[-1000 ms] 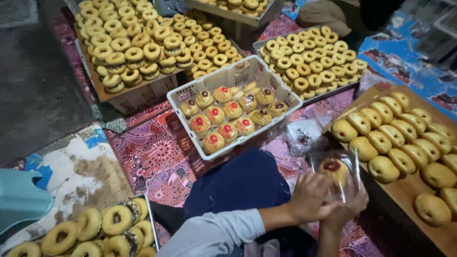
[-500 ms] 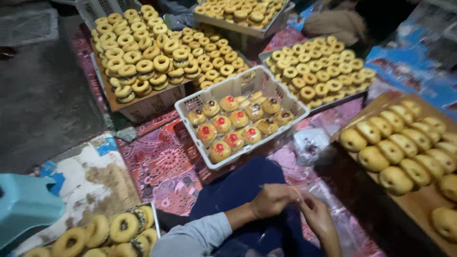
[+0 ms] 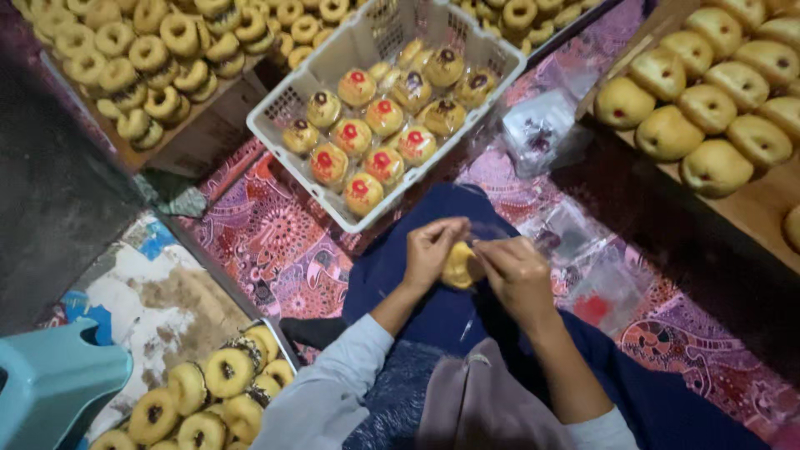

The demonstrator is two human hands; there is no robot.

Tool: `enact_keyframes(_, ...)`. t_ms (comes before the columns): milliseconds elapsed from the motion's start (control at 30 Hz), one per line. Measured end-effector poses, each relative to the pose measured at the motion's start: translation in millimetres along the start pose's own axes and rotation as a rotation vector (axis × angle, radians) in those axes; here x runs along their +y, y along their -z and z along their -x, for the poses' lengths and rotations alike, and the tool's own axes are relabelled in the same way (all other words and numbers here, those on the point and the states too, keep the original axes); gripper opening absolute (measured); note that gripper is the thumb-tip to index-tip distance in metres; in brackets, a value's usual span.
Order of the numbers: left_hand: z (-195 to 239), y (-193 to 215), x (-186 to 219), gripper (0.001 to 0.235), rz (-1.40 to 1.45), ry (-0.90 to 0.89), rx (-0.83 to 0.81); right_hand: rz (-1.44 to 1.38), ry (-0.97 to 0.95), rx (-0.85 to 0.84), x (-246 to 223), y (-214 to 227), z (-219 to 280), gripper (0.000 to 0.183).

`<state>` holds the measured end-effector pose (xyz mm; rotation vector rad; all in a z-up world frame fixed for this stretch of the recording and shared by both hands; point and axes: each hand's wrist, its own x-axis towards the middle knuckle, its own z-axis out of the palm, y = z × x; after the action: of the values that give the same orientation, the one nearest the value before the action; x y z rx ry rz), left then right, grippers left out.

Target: The person sits on a patterned mat and repeatedly picks up round buns from a wooden tray, places them into clear plastic bags, and sets the packaged buns into a white plastic basket. The process is repeated continuously throughout the clip.

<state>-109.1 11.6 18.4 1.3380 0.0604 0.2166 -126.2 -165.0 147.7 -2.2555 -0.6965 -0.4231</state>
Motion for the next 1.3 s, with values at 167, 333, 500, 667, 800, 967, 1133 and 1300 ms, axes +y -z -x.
enact_keyframes(167, 0.4, -8.4, 8.8, 0.019, -0.294, -0.079, -0.03, -0.139, 0.253, 0.075, 11.3, -19.7, -21.4, 0.045)
enact_keyframes(333, 11.3, -6.6, 14.2, 0.021, -0.379, -0.224, -0.247, -0.044, 0.015, -0.03, 21.9, -22.5, -11.2, 0.055)
enact_keyframes(500, 12.6, -10.5, 36.8, 0.018, -0.484, -0.203, -0.216, -0.057, 0.154, 0.0, 10.8, -5.1, -9.0, 0.061)
enact_keyframes(667, 17.8, -24.9, 52.6, 0.015, -0.591, -0.17, -0.331, -0.031, 0.165, -0.018, 25.7, -4.3, 7.0, 0.052)
enact_keyframes(800, 25.2, -31.2, 53.4, 0.016, -0.576, -0.235, -0.373, 0.064, 0.03, -0.035, 74.5, -13.8, 16.5, 0.05)
enact_keyframes(967, 24.2, -37.3, 62.8, 0.021, -0.209, -0.236, -0.057, 0.045, -0.759, -0.033, 128.8, 13.9, 48.8, 0.032)
enact_keyframes(1133, 48.8, -53.3, 69.4, 0.028, -0.352, -0.075, -0.063, -1.138, -0.548, -0.152, 101.5, -56.1, 113.4, 0.08)
enact_keyframes(1300, 27.9, -22.3, 39.4, 0.055, -0.78, -0.515, 0.301, -0.966, -0.725, -0.18, 109.0, -106.5, 80.1, 0.045)
